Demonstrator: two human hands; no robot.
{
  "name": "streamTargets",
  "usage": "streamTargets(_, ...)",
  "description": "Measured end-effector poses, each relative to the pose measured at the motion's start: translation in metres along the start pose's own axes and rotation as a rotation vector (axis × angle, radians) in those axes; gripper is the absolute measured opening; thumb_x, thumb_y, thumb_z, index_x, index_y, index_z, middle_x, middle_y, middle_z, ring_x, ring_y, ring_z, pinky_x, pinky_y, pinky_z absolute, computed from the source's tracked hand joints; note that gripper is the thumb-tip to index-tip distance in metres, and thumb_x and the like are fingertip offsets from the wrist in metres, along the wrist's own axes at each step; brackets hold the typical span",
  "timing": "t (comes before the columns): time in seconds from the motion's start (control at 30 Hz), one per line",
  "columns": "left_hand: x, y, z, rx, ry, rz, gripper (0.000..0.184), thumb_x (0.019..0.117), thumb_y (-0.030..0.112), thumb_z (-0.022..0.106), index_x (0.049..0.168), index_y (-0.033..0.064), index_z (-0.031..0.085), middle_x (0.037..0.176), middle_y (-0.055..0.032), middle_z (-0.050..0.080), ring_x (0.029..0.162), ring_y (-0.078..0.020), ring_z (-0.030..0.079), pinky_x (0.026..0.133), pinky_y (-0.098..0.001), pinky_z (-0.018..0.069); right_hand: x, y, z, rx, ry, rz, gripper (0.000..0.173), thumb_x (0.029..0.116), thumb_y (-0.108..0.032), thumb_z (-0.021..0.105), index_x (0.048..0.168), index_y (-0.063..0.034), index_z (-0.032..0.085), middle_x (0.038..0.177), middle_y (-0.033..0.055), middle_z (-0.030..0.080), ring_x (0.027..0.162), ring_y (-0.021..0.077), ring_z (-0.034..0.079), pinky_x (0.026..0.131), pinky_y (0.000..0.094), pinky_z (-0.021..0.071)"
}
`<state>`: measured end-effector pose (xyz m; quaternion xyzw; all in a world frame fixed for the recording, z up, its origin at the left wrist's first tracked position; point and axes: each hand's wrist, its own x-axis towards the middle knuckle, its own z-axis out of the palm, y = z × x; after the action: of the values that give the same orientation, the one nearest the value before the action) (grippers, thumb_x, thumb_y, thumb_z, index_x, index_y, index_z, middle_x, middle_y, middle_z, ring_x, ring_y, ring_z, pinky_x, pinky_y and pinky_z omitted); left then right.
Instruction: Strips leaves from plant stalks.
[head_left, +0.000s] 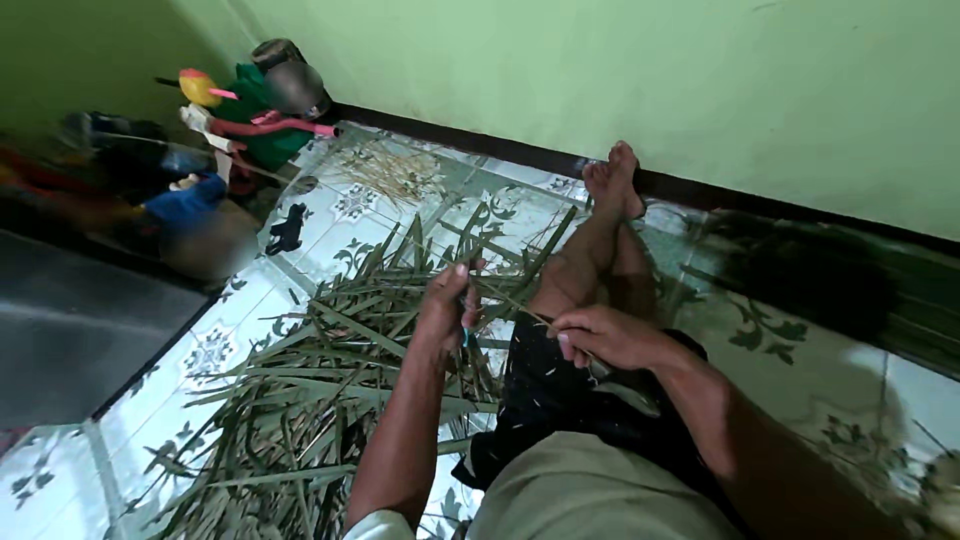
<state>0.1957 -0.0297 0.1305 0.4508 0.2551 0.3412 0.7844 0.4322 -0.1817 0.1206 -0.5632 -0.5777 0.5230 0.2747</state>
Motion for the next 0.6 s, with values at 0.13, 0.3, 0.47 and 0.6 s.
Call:
streamTargets(0.13, -0.003, -0.013, 0.002, 0.026, -0.049, -0.021, 0.033, 0.1055, 0.027, 0.047, 0.127, 0.0057, 0.059, 0.054, 0.0041, 0.054, 0.04, -0.0037, 0.051, 0.04, -0.0185, 0.046, 0.003, 0.004, 0.013, 0.164, 0.072, -0.077, 0.031, 0.1083, -0.015, 0.039, 0.129, -0.0017, 0.059, 0.085, 0.0001, 0.067, 0.058, 0.006, 0.061, 0.055, 0.0223, 0.0544)
streamTargets(0.3, -0.018, -0.037, 0.03, 0.298, -0.239, -0.167, 0.018, 0.1018, 0.022, 0.053, 0.096, 0.0101, 0.065, 0.058, 0.0079, 0.057, 0.044, -0.0004, 0.05, 0.043, -0.0162, 0.0429, 0.006, -0.001, 0.025, 0.453, 0.073, -0.111, 0.028, 0.1071, -0.018, 0.041, 0.118, -0.0047, 0.063, 0.075, -0.0043, 0.062, 0.047, 0.002, 0.049, 0.043, 0.0174, 0.0441)
streamTargets(0.47, -0.009, -0.015, 0.003, 0.079, -0.034, -0.097, 0.03, 0.1057, 0.023, 0.043, 0.123, 0.0063, 0.06, 0.053, 0.0069, 0.052, 0.039, -0.0013, 0.048, 0.039, -0.0165, 0.0434, -0.002, 0.006, 0.028, 0.428, 0.015, -0.065, 0.031, 0.1059, -0.016, 0.043, 0.123, -0.0033, 0.065, 0.07, -0.0059, 0.06, 0.045, 0.0001, 0.044, 0.041, 0.016, 0.0393)
streamTargets(0.6, -0.024, -0.026, 0.012, 0.173, -0.185, -0.248, 0.017, 0.1015, 0.023, 0.05, 0.094, 0.0126, 0.061, 0.053, 0.0071, 0.054, 0.04, -0.0019, 0.049, 0.039, -0.0165, 0.0425, 0.002, 0.0, 0.029, 0.27, 0.062, -0.057, 0.03, 0.107, -0.016, 0.044, 0.124, -0.0027, 0.066, 0.075, -0.0044, 0.063, 0.047, 0.0001, 0.045, 0.044, 0.0166, 0.0402)
